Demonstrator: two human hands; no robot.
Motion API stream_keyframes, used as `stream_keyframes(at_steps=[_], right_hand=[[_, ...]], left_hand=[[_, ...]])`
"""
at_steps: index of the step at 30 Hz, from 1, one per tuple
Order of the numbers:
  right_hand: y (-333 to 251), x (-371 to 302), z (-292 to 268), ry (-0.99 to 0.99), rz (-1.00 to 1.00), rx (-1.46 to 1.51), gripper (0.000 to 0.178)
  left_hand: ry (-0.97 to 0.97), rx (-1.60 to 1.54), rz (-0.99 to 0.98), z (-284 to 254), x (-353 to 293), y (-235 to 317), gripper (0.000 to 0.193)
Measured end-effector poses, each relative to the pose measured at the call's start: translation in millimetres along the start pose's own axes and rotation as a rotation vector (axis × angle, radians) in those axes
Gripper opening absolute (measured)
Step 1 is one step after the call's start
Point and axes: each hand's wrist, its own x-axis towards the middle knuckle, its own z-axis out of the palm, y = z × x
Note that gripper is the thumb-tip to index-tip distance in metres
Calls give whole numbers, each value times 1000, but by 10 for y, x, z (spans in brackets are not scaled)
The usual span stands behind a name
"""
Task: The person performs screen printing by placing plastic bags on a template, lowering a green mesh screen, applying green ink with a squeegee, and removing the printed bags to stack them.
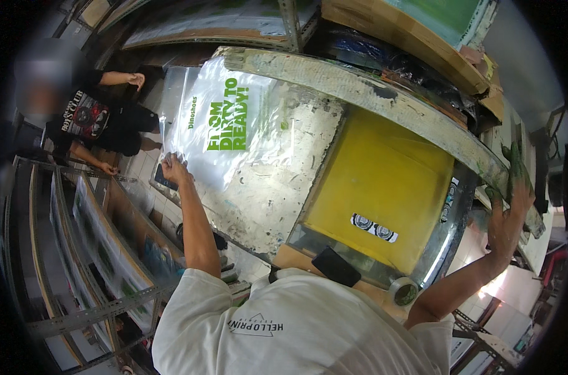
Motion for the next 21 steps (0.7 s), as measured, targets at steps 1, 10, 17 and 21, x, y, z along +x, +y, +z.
stream_keyframes(at_steps=[1, 10, 17, 21], right_hand=[[6, 9, 13, -3, -10, -8, 55], [-62, -41, -14, 29, 1, 32, 54], [71, -2, 57, 46, -81, -7, 53], [89, 11, 64, 35, -91, -19, 54]], left_hand=[[43, -37, 29, -52, 70, -56, 31], [22, 724, 803, -314, -816, -51, 34], [-402, 822, 678, -444, -1465, -96, 21], [-428, 654, 512, -445, -1317, -308, 15]])
